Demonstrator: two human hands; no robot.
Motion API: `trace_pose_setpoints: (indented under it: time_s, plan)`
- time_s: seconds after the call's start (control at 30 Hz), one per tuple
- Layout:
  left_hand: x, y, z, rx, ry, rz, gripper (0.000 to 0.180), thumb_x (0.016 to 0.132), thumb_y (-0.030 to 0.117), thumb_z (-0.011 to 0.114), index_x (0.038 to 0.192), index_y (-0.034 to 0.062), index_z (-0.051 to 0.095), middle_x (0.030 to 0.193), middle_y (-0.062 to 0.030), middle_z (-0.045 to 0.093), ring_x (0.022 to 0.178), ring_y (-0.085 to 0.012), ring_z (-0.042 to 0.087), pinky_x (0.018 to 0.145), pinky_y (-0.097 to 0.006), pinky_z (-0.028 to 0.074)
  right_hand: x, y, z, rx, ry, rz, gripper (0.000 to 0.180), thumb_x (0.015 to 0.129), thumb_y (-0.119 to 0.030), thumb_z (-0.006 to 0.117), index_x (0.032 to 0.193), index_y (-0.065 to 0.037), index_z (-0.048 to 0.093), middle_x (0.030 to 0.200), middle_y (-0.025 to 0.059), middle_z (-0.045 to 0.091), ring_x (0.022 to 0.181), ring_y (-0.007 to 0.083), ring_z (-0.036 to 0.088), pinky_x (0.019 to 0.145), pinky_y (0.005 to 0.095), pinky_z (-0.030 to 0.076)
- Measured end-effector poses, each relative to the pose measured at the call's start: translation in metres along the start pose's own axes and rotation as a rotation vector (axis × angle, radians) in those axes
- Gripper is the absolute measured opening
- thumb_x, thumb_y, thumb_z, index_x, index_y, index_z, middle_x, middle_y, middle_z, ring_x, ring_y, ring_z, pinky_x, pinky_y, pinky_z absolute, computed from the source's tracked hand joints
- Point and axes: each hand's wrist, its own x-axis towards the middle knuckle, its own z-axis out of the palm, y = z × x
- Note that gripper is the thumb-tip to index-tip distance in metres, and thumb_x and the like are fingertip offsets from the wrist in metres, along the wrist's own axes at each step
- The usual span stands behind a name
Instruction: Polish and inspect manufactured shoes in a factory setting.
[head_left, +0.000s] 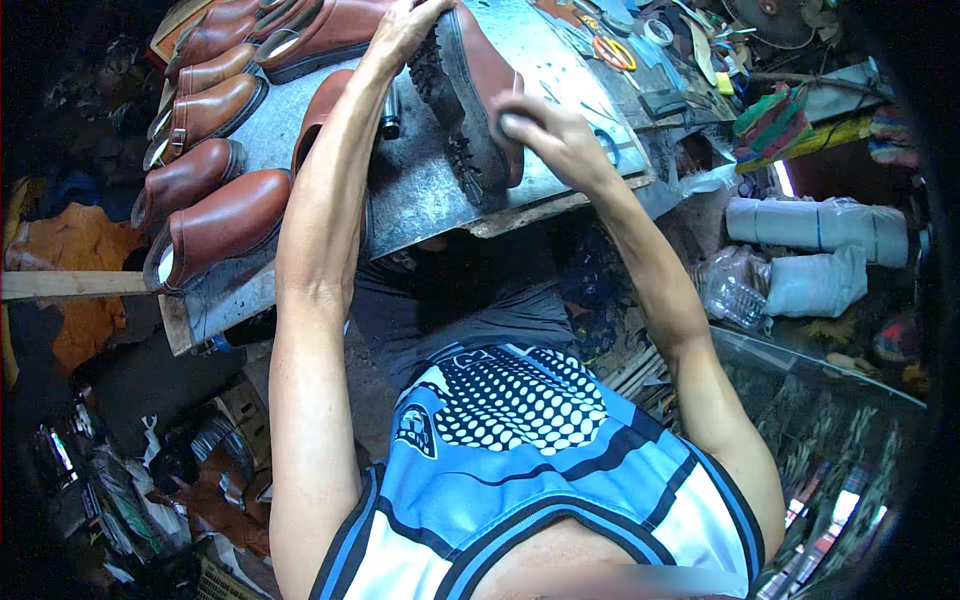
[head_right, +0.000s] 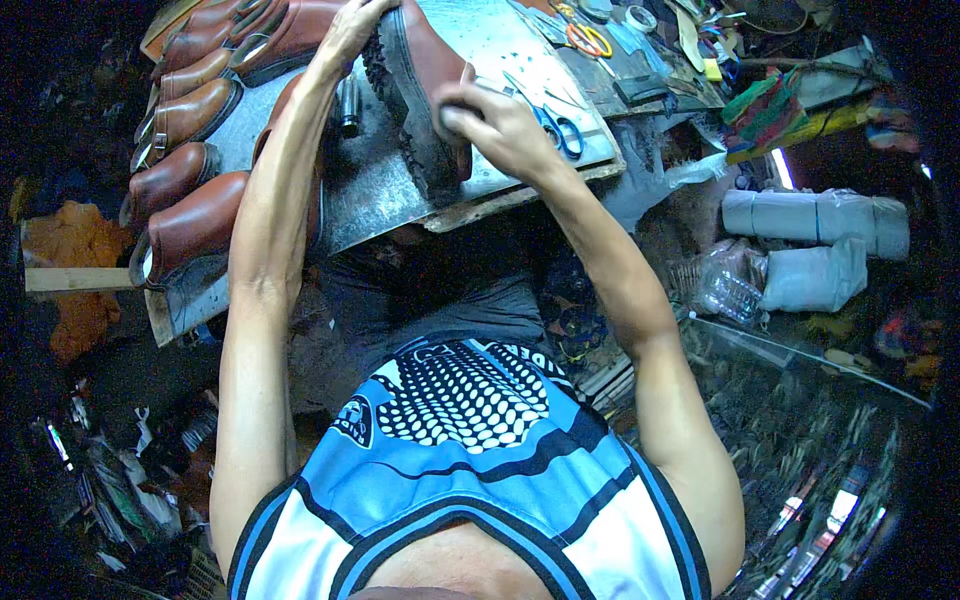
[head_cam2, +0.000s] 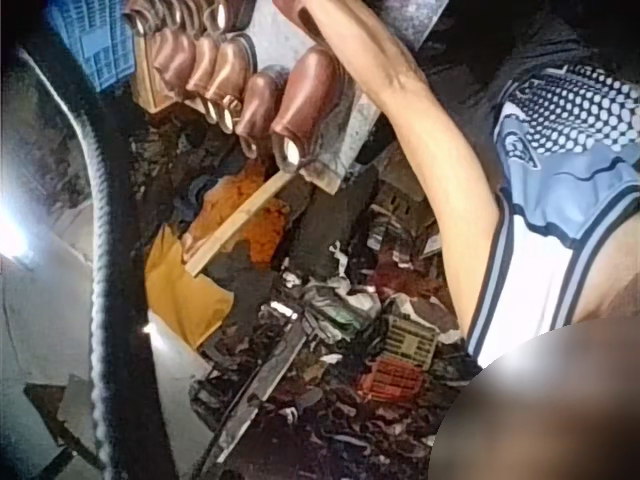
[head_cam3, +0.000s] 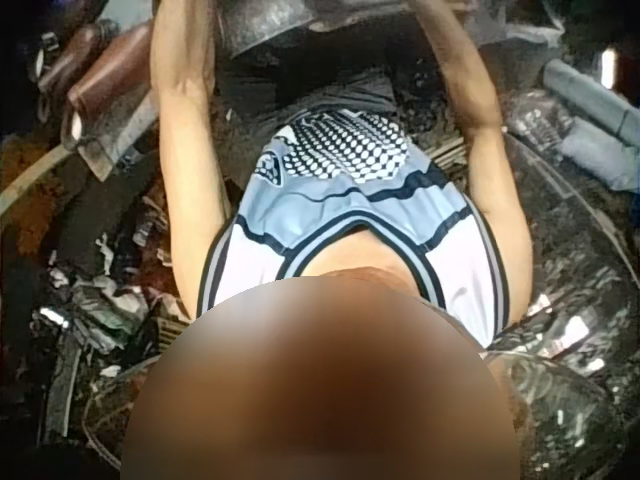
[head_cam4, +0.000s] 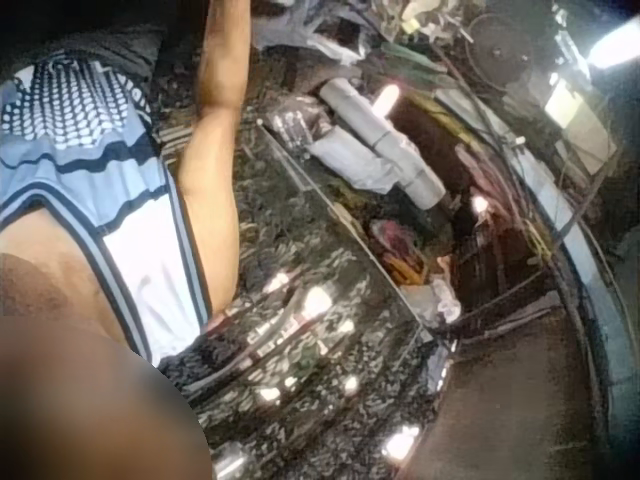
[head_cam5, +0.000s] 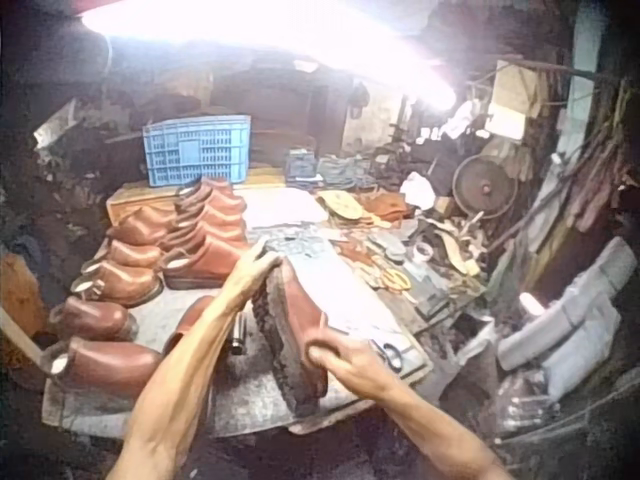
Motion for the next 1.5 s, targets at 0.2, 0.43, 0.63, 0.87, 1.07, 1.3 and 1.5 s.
trace_pose_setpoints:
  time_s: [0.2, 0.43, 0.63, 0.87, 1.07, 1.3, 1.5]
  plan:
    - [0.001, -0.002, 0.017, 0.041, 0.003, -0.029, 0.045, 0.09, 0.029, 0.062, 0.124, 0.0004, 0.06, 0.12, -0.0181, 0.062, 0.102, -0.0247, 0.057, 0.092, -0.034, 0.046, -0.022, -0.001, -0.018, 0.18, 0.275, 0.187, 0.03, 0.099, -0.015, 0.061, 0.127, -0.004, 0.065, 0.092, 0.0024, 0.067, 0.069, 0.0034, 0.055, 0.058, 0.0203, 0.046]
    - [-0.004, 0.011, -0.005, 0.044, -0.007, -0.06, 0.046, 0.09, 0.026, 0.063, 0.128, -0.0003, 0.058, 0.113, -0.0148, 0.063, 0.1, -0.0206, 0.056, 0.09, -0.031, 0.046, 0.03, 0.0, 0.02, -0.214, 0.324, -0.143, 0.027, 0.098, -0.02, 0.06, 0.123, -0.011, 0.066, 0.095, 0.015, 0.073, 0.083, 0.0253, 0.072, 0.078, 0.036, 0.055]
    - [-0.008, 0.035, 0.005, -0.049, -0.053, -0.013, 0.046, 0.092, 0.023, 0.062, 0.131, -0.0001, 0.055, 0.109, -0.0101, 0.063, 0.098, -0.0168, 0.055, 0.087, -0.029, 0.046, -0.047, -0.012, -0.006, 0.014, -0.046, 0.051, 0.026, 0.098, -0.01, 0.063, 0.122, -0.001, 0.066, 0.107, 0.0086, 0.072, 0.097, 0.0152, 0.068, 0.087, 0.0307, 0.054]
    - [-0.003, 0.027, 0.009, -0.055, -0.005, 0.062, 0.056, 0.093, 0.024, 0.064, 0.139, -0.0033, 0.05, 0.118, -0.0123, 0.062, 0.107, -0.0188, 0.055, 0.093, -0.03, 0.046, 0.017, -0.004, 0.012, -0.091, 0.388, -0.146, 0.027, 0.098, -0.016, 0.061, 0.124, -0.007, 0.065, 0.1, 0.0169, 0.073, 0.086, 0.0262, 0.073, 0.078, 0.0359, 0.056]
    - [-0.003, 0.025, 0.009, -0.019, -0.048, -0.003, 0.064, 0.092, 0.024, 0.065, 0.145, -0.0059, 0.045, 0.136, -0.0164, 0.057, 0.121, -0.0217, 0.052, 0.103, -0.031, 0.042, -0.07, -0.01, 0.013, -0.018, 0.145, 0.028, 0.028, 0.095, -0.011, 0.064, 0.123, -0.006, 0.065, 0.096, 0.0172, 0.074, 0.085, 0.0232, 0.075, 0.074, 0.0337, 0.057]
    - [-0.005, 0.037, 0.007, -0.13, -0.089, -0.186, 0.072, 0.091, 0.026, 0.067, 0.15, -0.0039, 0.041, 0.131, -0.0109, 0.059, 0.11, -0.0161, 0.055, 0.094, -0.028, 0.046, -0.044, -0.021, 0.005, 0.055, 0.4, 0.086, 0.032, 0.098, -0.011, 0.063, 0.129, -0.004, 0.061, 0.106, 0.0142, 0.073, 0.092, 0.0201, 0.073, 0.082, 0.0324, 0.058]
    - [-0.012, 0.038, 0.013, -0.124, 0.006, -0.192, 0.06, 0.091, 0.027, 0.064, 0.143, -0.0002, 0.05, 0.101, -0.001, 0.061, 0.084, -0.0083, 0.053, 0.072, -0.024, 0.046, -0.019, -0.023, 0.018, 0.166, 0.447, -0.013, 0.033, 0.101, -0.015, 0.062, 0.133, -0.004, 0.062, 0.106, 0.0046, 0.068, 0.085, 0.0079, 0.061, 0.069, 0.0231, 0.051]
